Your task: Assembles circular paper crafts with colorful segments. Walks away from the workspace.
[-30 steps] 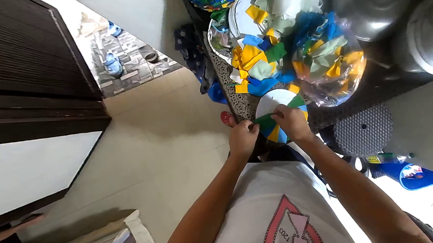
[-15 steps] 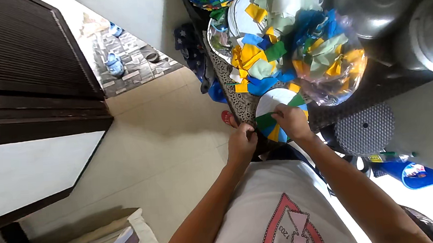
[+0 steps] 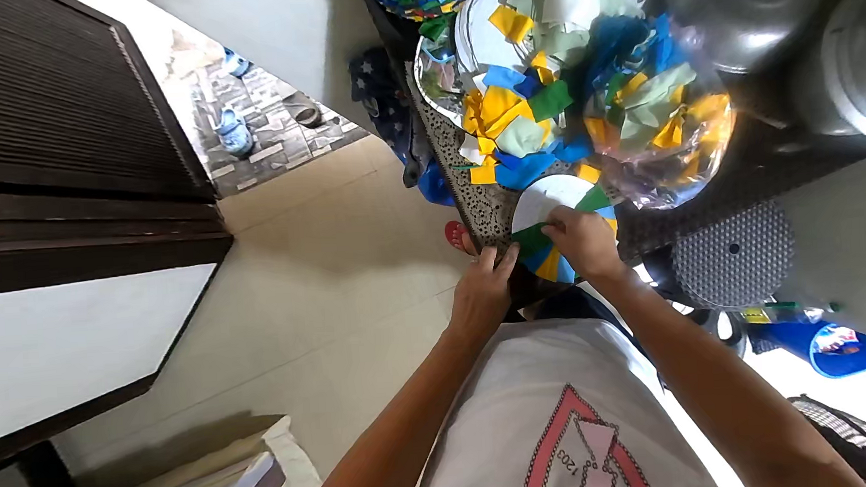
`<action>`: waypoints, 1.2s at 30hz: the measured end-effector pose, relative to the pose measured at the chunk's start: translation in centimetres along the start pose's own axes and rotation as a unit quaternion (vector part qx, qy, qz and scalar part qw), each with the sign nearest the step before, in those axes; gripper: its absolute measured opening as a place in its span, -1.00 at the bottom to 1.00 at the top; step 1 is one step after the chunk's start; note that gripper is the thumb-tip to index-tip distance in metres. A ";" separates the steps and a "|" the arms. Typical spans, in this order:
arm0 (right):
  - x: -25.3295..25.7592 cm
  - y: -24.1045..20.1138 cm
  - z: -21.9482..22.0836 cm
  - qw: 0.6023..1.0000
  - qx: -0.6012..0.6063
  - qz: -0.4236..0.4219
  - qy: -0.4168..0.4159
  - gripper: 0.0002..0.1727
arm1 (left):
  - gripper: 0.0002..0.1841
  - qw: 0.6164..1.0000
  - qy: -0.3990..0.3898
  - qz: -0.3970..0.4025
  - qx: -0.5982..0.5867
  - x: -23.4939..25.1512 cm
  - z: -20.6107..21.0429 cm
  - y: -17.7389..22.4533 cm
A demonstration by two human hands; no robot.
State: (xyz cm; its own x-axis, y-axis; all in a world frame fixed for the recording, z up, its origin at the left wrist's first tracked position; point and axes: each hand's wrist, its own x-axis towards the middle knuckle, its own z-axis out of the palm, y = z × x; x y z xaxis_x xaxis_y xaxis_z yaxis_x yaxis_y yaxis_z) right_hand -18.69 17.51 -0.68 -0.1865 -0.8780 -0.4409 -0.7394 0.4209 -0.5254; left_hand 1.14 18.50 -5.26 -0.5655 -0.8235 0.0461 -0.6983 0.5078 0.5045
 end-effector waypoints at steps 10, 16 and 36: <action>0.0 0.1 0.0 1.000 0.010 0.000 -0.001 -0.80 | -0.55 1.000 -0.008 0.005 -0.007 -0.1 0.0 -0.4; -0.1 -0.1 0.1 1.000 0.009 0.003 0.006 -0.81 | -0.56 1.000 -0.002 0.019 -0.004 -0.1 0.1 -0.7; -6.3 7.4 -2.0 0.984 0.085 0.103 0.119 -0.71 | -0.63 0.992 -0.117 0.047 0.010 5.4 -2.6 0.2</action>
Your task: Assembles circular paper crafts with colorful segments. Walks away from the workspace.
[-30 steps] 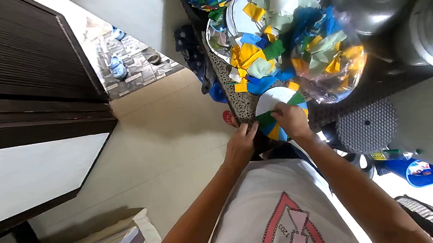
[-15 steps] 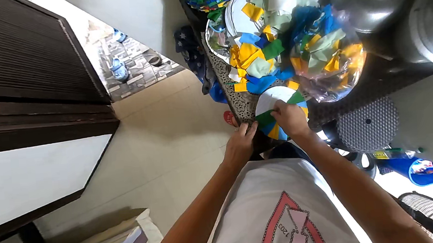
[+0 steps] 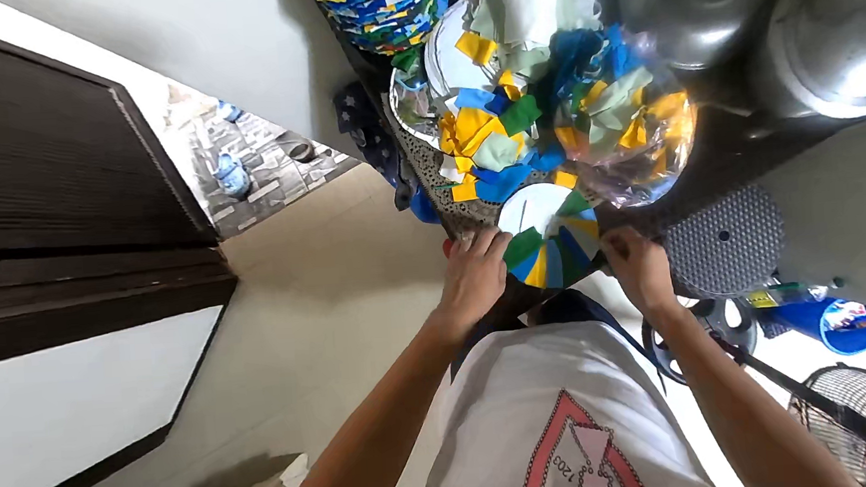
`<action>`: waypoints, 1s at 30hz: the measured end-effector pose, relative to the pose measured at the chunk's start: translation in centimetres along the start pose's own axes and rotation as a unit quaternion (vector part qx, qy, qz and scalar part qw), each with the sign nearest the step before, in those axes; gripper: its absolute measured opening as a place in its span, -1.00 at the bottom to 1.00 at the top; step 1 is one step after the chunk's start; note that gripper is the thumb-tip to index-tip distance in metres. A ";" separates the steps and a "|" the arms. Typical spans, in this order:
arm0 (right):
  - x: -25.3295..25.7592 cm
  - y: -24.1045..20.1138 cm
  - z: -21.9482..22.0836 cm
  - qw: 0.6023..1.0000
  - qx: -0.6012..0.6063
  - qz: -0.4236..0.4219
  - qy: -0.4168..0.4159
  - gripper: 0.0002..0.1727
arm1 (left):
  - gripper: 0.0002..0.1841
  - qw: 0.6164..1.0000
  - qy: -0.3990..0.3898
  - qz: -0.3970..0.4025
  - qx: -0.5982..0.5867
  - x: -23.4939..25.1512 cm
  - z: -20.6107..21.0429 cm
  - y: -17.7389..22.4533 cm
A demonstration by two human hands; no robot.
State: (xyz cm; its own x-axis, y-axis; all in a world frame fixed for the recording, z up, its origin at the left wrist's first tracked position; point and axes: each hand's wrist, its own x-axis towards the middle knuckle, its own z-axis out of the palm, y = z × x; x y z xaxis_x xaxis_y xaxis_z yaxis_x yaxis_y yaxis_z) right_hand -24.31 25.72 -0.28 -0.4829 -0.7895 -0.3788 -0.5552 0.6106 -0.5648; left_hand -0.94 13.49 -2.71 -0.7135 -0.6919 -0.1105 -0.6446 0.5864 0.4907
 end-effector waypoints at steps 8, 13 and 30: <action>-4.2 3.9 0.9 0.998 0.023 0.063 0.019 -0.66 | -0.56 0.987 -0.082 0.097 0.102 4.4 -0.7 -1.0; -5.0 4.8 1.2 0.996 0.037 0.080 0.027 -0.66 | -0.53 0.985 -0.079 0.095 0.119 3.4 -0.6 -1.0; -6.7 6.5 2.7 0.987 0.062 0.146 0.002 -0.66 | -0.67 0.996 -0.003 -0.083 -0.042 6.9 -4.3 -1.6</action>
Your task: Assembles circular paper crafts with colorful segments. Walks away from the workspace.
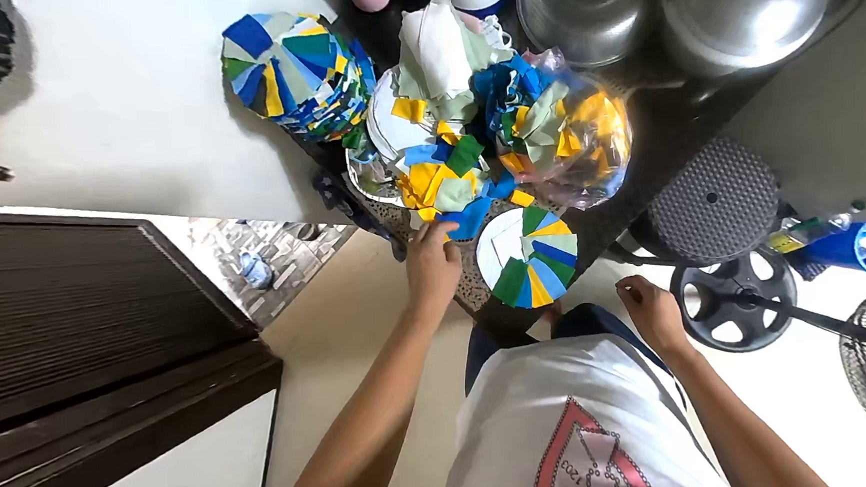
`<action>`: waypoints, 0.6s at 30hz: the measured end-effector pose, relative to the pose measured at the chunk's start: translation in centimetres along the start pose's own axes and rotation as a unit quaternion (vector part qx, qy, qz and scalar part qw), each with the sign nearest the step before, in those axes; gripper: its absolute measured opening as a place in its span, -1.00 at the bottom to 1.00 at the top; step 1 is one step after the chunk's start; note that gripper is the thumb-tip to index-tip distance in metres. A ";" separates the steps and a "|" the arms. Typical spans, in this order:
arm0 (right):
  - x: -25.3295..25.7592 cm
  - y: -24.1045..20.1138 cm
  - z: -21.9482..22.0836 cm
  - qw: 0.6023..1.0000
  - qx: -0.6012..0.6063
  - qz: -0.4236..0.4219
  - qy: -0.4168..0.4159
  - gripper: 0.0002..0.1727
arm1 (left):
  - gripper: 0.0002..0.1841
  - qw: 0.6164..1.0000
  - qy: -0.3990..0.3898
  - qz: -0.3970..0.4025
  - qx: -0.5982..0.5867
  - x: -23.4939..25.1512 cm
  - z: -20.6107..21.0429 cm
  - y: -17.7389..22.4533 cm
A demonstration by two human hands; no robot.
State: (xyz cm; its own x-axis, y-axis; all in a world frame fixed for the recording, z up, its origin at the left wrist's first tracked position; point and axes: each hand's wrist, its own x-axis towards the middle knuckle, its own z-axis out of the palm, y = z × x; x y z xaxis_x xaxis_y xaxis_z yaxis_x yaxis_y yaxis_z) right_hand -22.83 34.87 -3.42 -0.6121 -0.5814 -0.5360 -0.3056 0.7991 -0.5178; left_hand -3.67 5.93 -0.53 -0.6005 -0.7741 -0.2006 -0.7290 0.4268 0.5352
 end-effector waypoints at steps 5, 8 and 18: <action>-0.5 0.9 0.5 1.000 0.004 0.003 0.000 -0.66 | -0.67 0.997 0.002 0.076 0.030 3.2 0.2 1.8; -0.7 1.1 0.6 1.000 0.009 0.005 -0.003 -0.66 | -0.68 0.983 -0.018 0.164 0.077 5.4 1.0 3.5; -1.6 2.1 1.1 0.999 0.049 0.014 0.019 -0.66 | -0.81 0.972 -0.121 0.139 0.144 8.6 0.1 6.5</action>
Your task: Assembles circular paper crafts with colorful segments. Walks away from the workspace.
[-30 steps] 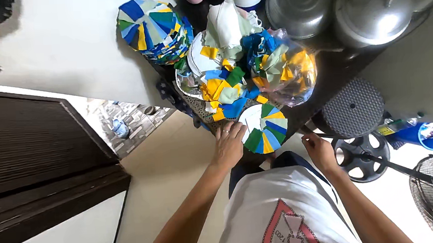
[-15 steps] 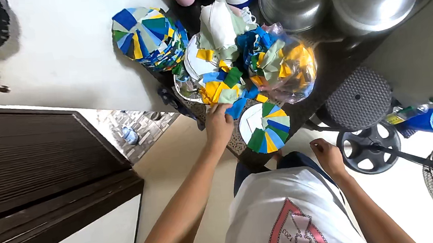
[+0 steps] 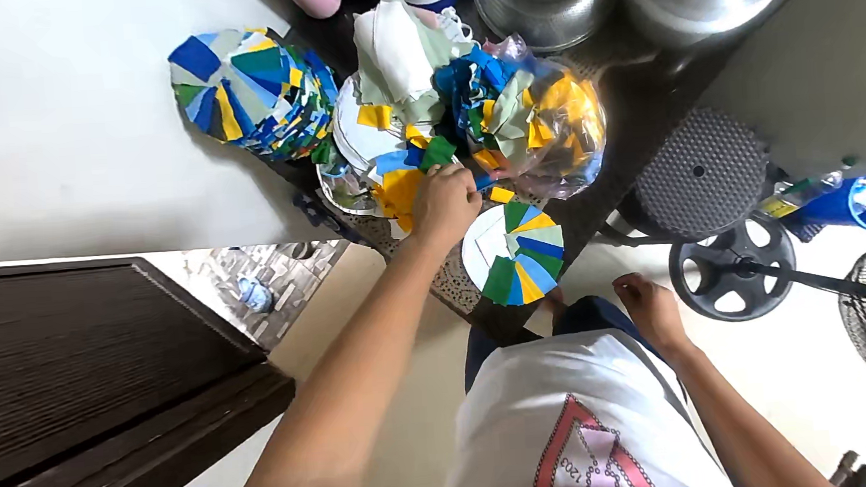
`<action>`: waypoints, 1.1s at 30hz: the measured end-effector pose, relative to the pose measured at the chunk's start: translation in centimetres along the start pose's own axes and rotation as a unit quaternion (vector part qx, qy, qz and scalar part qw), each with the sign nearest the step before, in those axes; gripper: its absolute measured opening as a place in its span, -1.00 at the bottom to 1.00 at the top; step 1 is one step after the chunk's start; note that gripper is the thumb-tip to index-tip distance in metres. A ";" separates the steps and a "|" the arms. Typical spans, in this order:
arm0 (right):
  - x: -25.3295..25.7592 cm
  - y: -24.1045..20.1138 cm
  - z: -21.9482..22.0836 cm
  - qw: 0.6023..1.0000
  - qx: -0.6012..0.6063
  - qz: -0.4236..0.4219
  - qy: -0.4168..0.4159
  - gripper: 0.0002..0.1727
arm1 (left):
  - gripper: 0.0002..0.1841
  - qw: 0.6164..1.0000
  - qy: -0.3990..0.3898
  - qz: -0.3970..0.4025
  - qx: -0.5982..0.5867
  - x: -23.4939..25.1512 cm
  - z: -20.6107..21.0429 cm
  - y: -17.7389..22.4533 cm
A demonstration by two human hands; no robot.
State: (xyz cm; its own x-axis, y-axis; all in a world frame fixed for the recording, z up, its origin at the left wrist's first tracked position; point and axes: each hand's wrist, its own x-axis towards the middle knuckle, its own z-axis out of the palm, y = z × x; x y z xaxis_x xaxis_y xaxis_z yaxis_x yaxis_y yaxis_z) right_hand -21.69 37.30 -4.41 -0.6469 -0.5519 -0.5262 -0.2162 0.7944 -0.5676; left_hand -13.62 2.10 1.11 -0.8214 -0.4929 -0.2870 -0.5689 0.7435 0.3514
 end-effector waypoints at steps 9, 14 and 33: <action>0.5 -9.3 -0.3 0.965 0.230 -0.041 -0.121 -0.70 | -0.81 0.834 0.029 -0.238 -0.496 -4.9 -2.1 0.2; 1.2 -16.6 1.7 0.855 0.409 0.052 -0.315 -0.44 | -0.78 0.790 0.067 -0.225 -0.566 -9.1 -0.8 1.7; 5.1 -22.1 -1.8 0.870 0.008 -0.246 -0.427 -0.78 | -0.62 0.723 -0.001 -0.200 -0.661 -15.6 1.6 1.5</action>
State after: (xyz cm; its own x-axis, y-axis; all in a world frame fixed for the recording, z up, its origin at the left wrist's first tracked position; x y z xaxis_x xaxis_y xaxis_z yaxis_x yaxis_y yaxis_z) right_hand -21.54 17.37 6.63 0.3009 -0.8166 -0.4926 -0.2993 0.4096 -0.8618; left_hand -1.62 11.65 4.69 -0.5809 -0.5477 -0.6021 -0.3026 -0.5414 0.7845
